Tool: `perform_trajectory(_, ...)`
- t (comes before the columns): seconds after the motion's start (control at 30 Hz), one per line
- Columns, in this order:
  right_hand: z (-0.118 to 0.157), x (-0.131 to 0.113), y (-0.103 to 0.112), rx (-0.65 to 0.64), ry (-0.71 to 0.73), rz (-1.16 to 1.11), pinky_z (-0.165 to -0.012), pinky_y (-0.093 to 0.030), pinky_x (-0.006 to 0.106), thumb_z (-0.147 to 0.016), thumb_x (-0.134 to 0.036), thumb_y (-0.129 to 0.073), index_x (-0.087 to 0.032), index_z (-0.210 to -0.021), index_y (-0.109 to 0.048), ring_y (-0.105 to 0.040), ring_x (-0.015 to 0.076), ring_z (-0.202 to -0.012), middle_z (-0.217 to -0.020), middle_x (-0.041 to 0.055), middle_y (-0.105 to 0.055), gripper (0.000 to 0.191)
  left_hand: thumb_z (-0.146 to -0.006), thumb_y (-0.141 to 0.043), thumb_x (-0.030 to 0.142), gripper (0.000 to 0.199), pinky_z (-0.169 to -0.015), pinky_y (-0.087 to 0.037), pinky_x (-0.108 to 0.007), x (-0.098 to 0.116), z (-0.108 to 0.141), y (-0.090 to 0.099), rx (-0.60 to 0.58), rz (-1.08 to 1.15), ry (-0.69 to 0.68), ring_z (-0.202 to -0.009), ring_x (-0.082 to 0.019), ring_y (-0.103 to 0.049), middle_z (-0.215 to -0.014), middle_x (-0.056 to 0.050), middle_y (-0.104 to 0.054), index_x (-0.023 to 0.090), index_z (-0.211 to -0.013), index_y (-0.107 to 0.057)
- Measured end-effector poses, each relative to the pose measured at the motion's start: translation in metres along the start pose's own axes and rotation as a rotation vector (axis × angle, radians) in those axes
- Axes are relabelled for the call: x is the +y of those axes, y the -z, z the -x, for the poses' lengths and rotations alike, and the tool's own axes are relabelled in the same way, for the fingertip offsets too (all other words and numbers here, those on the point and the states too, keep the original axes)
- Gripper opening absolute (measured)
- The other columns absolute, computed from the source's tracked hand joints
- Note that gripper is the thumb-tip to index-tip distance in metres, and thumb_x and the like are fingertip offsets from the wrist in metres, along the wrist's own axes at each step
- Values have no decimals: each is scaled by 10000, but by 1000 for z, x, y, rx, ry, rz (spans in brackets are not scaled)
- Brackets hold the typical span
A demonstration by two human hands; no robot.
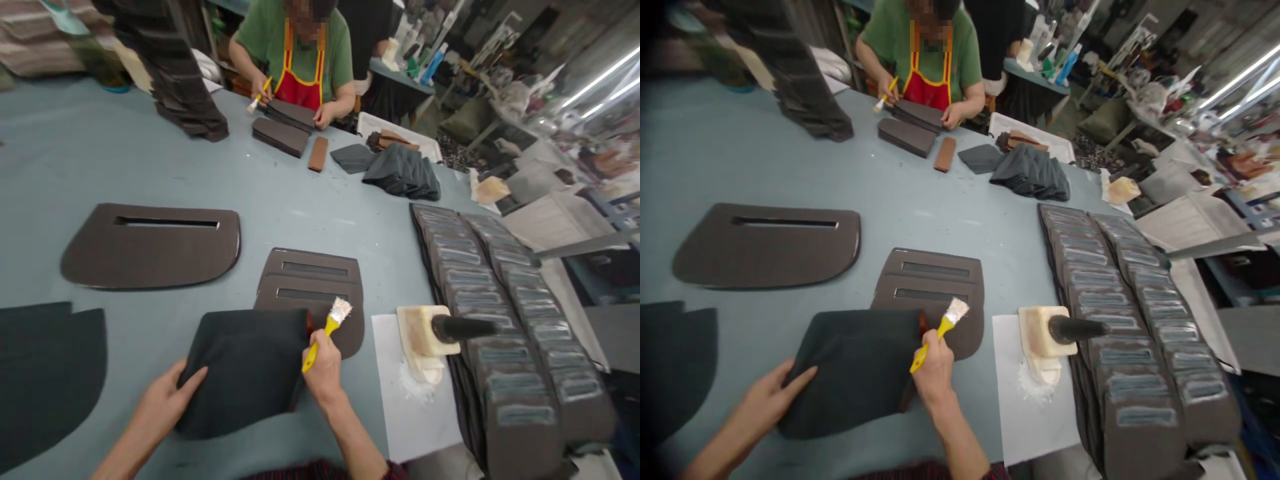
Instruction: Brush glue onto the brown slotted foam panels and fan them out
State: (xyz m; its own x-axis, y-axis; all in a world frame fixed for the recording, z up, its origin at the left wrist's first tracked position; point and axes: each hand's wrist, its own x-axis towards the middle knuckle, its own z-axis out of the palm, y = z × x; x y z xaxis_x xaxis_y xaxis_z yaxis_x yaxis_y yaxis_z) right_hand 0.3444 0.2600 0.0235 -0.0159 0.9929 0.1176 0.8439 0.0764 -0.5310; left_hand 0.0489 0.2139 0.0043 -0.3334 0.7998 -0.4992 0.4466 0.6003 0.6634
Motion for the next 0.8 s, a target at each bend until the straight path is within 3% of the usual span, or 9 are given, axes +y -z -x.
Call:
perform_trajectory(0.1, -5, 42, 29, 90, -140, 146, -556, -322, 230, -768, -165, -438, -215, -813, -496, -504, 138, -557, -649, -19, -526, 88, -724, -538, 571, 472, -852, -533, -371, 36, -1, -35, -142, 25, -86, -946, -268, -674, -1006, -60, -735, 206, -1010, -626)
perform_trajectory(0.23, -7, 86, 44, 128, -215, 307, -533, -278, 244, -808, -185, -437, -204, -820, -517, -489, 142, -526, -613, -15, -528, 83, -774, -477, 538, 497, -785, -529, -403, 61, 0, -63, -81, -195, -98, -865, -294, -682, -915, -99, -720, 171, -1094, -576)
perform_trajectory(0.3, -5, 99, 44, 132, -216, 335, -531, -270, 244, -817, -176, -435, -202, -826, -524, -487, 139, -529, -622, -9, -538, 93, -784, -477, 523, 536, -816, -525, -414, 62, 0, -70, -24, -247, -117, -929, -303, -676, -997, -117, -705, 171, -1185, -520)
perform_trajectory(0.47, 1, 105, 39, 147, -172, 329, -553, -294, 243, -862, -183, -424, -200, -821, -517, -502, 143, -575, -654, 3, -536, 103, -753, -528, 546, 686, -948, -482, -465, 54, -3, -77, 1, -205, -169, -1146, -329, -592, -1202, -178, -618, 145, -1297, -413)
perform_trajectory(0.6, 4, 101, 38, 170, -150, 357, -570, -304, 239, -920, -281, -456, -196, -814, -518, -500, 142, -611, -693, 13, -534, 149, -748, -550, 552, 721, -936, -486, -495, 52, -4, -79, -12, -173, -177, -1129, -329, -595, -1175, -150, -614, 169, -1333, -375)
perform_trajectory(0.8, 12, 110, 35, 139, -172, 467, -573, -287, 241, -909, -212, -461, -196, -834, -552, -474, 151, -652, -747, 29, -526, 119, -751, -560, 523, 752, -926, -491, -492, 52, 0, -87, 14, -153, -236, -1096, -319, -594, -1125, -124, -596, 167, -1371, -328)
